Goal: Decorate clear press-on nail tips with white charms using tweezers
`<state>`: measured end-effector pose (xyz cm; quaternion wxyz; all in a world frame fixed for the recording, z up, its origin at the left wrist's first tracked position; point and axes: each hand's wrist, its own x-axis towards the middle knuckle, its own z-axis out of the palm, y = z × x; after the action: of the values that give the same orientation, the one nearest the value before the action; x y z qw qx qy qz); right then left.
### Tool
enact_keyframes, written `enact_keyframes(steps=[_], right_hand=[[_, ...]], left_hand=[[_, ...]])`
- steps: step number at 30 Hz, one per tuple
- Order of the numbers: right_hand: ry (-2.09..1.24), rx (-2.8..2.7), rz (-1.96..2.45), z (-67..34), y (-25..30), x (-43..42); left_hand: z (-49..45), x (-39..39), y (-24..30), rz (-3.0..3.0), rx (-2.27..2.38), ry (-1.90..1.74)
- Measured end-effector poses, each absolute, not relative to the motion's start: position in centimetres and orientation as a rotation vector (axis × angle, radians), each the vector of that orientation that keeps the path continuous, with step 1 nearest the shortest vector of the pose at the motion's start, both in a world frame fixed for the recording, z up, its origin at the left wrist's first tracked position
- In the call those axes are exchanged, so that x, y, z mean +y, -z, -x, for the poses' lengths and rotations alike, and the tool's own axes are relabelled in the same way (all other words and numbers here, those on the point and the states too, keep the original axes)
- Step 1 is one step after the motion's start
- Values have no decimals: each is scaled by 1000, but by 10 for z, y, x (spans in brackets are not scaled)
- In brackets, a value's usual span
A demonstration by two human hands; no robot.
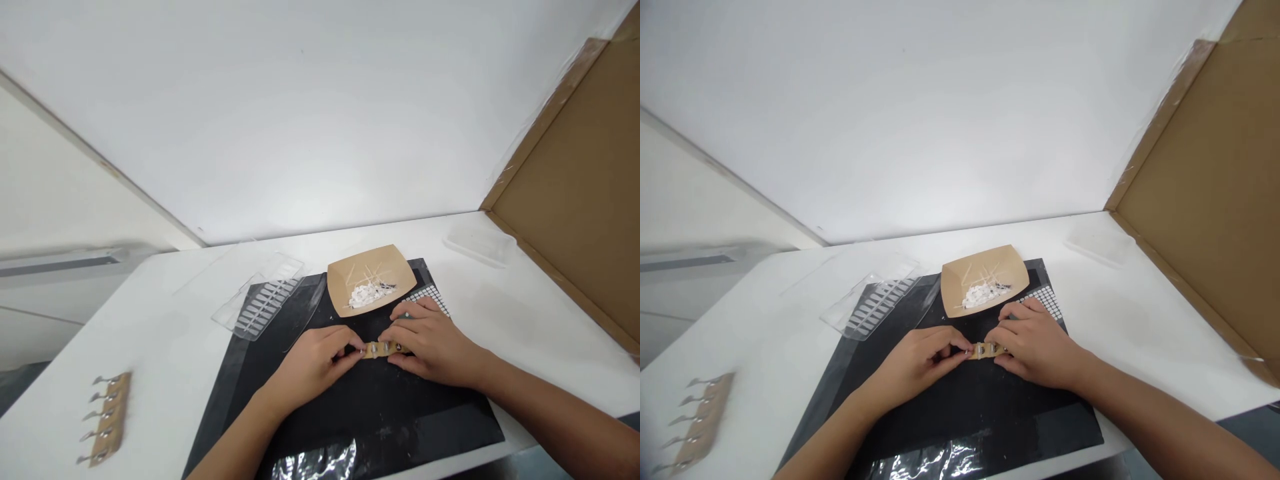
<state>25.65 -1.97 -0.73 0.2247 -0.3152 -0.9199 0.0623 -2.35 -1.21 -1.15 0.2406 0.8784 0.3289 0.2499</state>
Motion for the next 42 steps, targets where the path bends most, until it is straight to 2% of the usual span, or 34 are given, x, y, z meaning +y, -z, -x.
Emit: enact_keyframes(steps=[13,20,28,34,42], right_hand=[[-158,-2488,838,-266,-3,-17],[121,-2246,979,-299,-7,8],[-201,-2435,1040,-325,-3,27],[-236,-2531,1068,-324,0,28],[-319,-2518,1105,-324,11,34]], left_hand=[[27,-10,9,-2445,901,-646],[29,-10,3,-2507,848,-678],[30,-9,2,-2622,845,-778],[30,-9,3,-2694,868,-872],[39,-6,11,-2563,1160,-910]])
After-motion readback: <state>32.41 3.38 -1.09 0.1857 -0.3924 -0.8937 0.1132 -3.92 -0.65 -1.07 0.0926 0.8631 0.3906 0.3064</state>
